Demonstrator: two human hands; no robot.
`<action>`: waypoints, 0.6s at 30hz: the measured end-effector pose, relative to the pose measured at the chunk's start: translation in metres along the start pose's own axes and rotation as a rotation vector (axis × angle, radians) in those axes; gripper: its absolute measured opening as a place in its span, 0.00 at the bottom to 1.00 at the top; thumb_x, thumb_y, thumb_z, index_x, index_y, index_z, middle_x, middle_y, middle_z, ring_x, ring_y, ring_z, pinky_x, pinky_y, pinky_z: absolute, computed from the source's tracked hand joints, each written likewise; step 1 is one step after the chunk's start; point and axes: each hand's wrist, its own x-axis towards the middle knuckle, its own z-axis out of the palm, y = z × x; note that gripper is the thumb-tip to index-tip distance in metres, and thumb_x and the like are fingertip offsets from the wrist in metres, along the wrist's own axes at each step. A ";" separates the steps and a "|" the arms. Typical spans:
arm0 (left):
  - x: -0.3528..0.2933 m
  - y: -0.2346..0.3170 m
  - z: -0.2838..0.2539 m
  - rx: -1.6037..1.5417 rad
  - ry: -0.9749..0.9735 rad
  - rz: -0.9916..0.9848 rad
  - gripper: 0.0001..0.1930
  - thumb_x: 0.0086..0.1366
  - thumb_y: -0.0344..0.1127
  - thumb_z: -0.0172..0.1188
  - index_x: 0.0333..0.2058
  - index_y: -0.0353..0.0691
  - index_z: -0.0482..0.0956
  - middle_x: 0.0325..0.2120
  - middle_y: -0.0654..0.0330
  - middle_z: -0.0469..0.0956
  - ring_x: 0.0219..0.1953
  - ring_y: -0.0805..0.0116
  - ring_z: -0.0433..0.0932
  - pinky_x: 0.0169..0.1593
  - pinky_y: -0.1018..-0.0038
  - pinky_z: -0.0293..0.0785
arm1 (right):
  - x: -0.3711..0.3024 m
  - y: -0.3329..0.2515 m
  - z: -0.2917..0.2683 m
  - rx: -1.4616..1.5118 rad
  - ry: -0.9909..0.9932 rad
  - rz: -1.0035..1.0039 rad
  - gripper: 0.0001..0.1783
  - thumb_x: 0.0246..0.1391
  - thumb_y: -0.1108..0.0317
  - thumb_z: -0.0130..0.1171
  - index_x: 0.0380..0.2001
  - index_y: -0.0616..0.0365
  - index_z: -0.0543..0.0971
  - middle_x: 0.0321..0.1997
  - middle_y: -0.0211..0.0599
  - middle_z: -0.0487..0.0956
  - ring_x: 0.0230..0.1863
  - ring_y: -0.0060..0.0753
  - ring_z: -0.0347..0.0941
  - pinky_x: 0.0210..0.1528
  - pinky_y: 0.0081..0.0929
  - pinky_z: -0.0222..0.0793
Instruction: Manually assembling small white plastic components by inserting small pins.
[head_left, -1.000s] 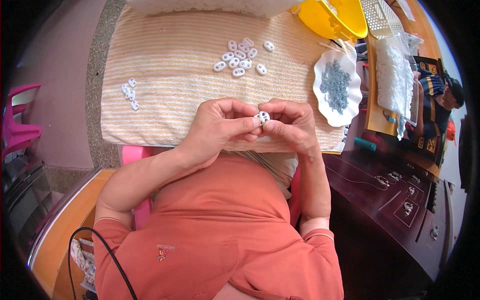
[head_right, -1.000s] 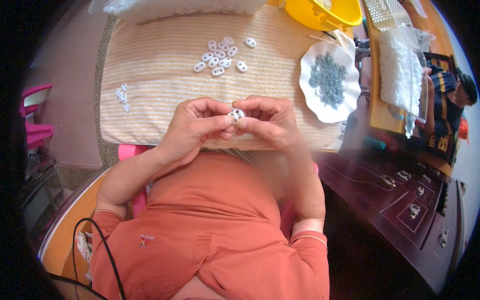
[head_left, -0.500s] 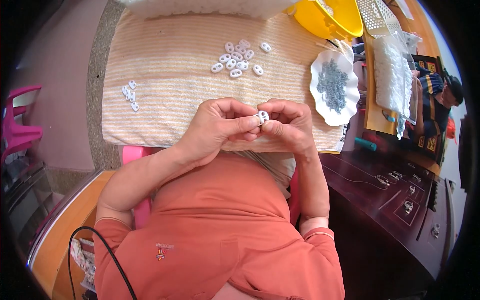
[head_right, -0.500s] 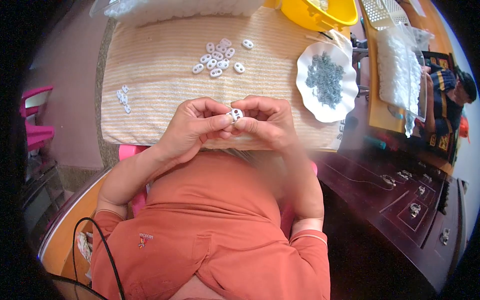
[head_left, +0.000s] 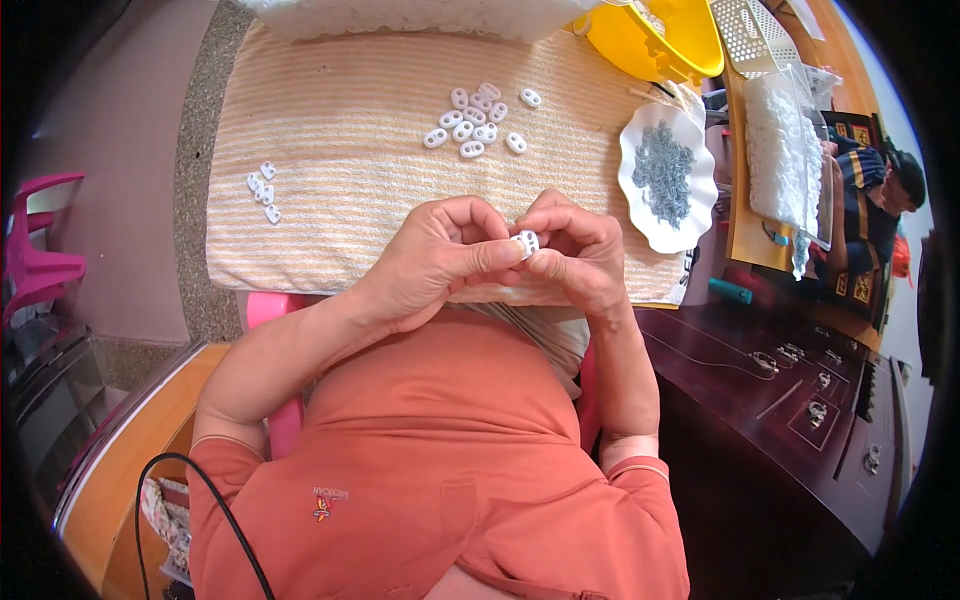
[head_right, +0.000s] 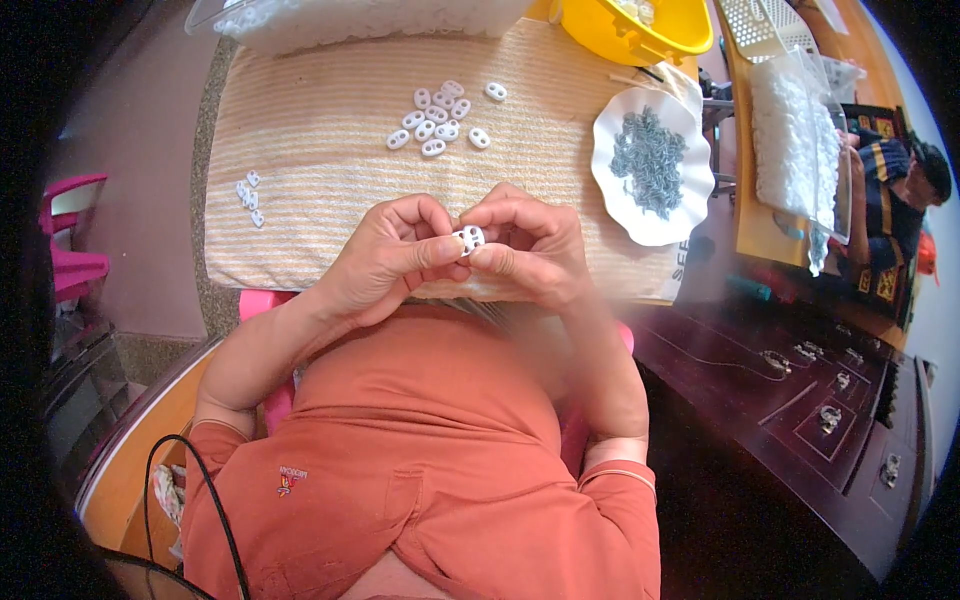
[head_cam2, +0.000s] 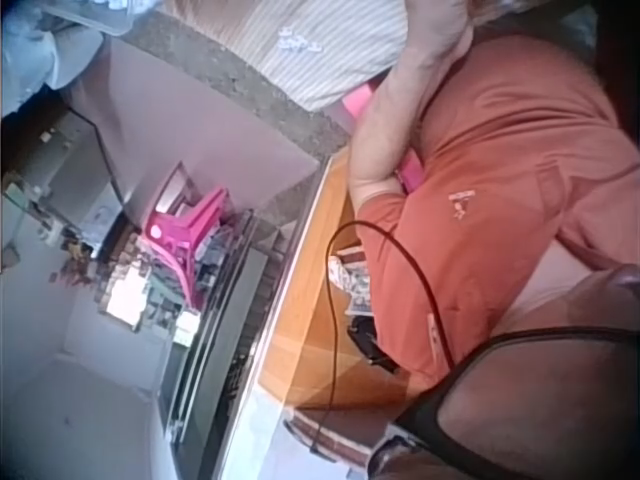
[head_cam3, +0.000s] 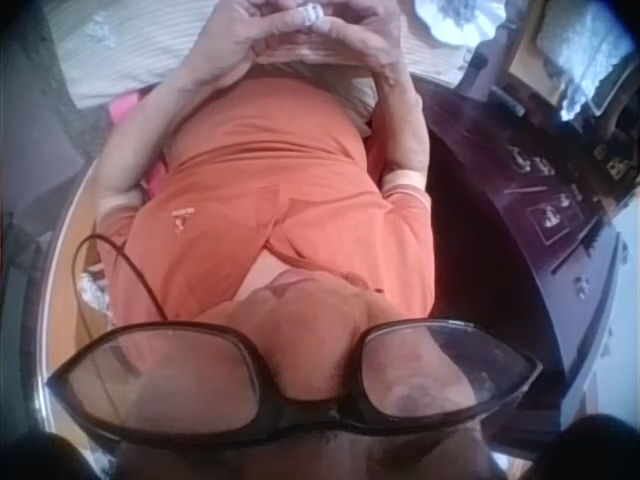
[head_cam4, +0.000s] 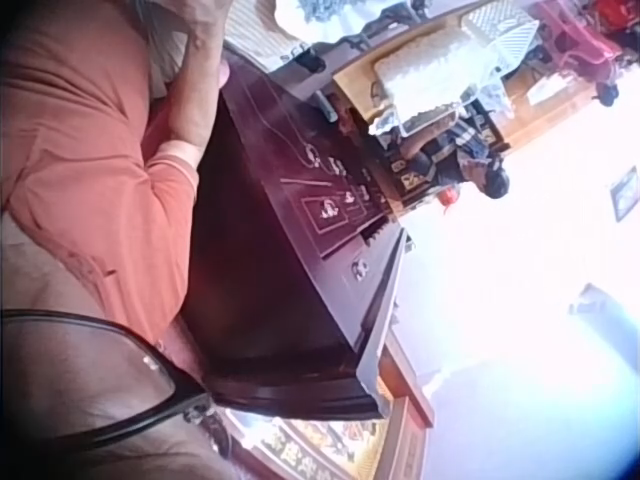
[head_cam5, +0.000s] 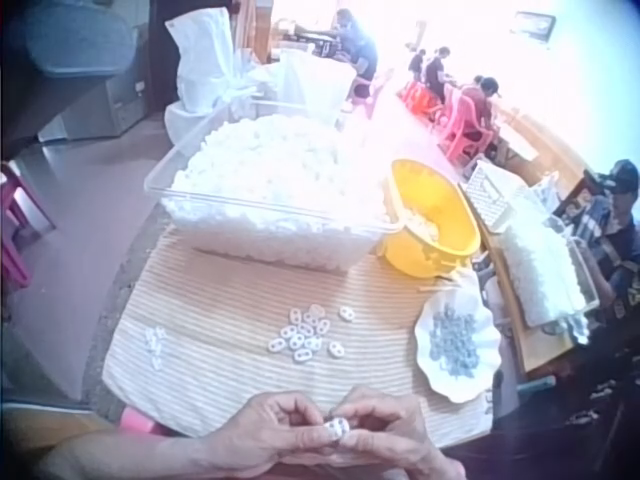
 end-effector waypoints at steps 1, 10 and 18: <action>0.000 -0.001 0.000 0.000 0.000 0.000 0.04 0.61 0.27 0.62 0.32 0.36 0.75 0.29 0.60 0.79 0.33 0.75 0.78 0.38 0.81 0.77 | 0.000 0.000 0.000 -0.046 -0.010 -0.021 0.13 0.47 0.78 0.66 0.39 0.66 0.80 0.35 0.35 0.76 0.34 0.20 0.72 0.35 0.16 0.67; -0.001 -0.004 0.000 0.000 -0.034 0.016 0.03 0.62 0.27 0.61 0.31 0.38 0.75 0.30 0.62 0.79 0.33 0.79 0.77 0.38 0.82 0.75 | -0.003 -0.002 0.005 -0.117 -0.013 -0.043 0.13 0.47 0.77 0.67 0.38 0.66 0.81 0.33 0.32 0.76 0.32 0.17 0.70 0.33 0.15 0.64; 0.000 -0.005 0.001 0.037 -0.071 0.048 0.05 0.61 0.27 0.62 0.31 0.38 0.73 0.32 0.60 0.79 0.33 0.75 0.78 0.37 0.79 0.78 | -0.004 -0.008 0.008 -0.160 -0.014 -0.053 0.13 0.45 0.76 0.68 0.37 0.66 0.81 0.32 0.33 0.76 0.32 0.19 0.69 0.34 0.16 0.64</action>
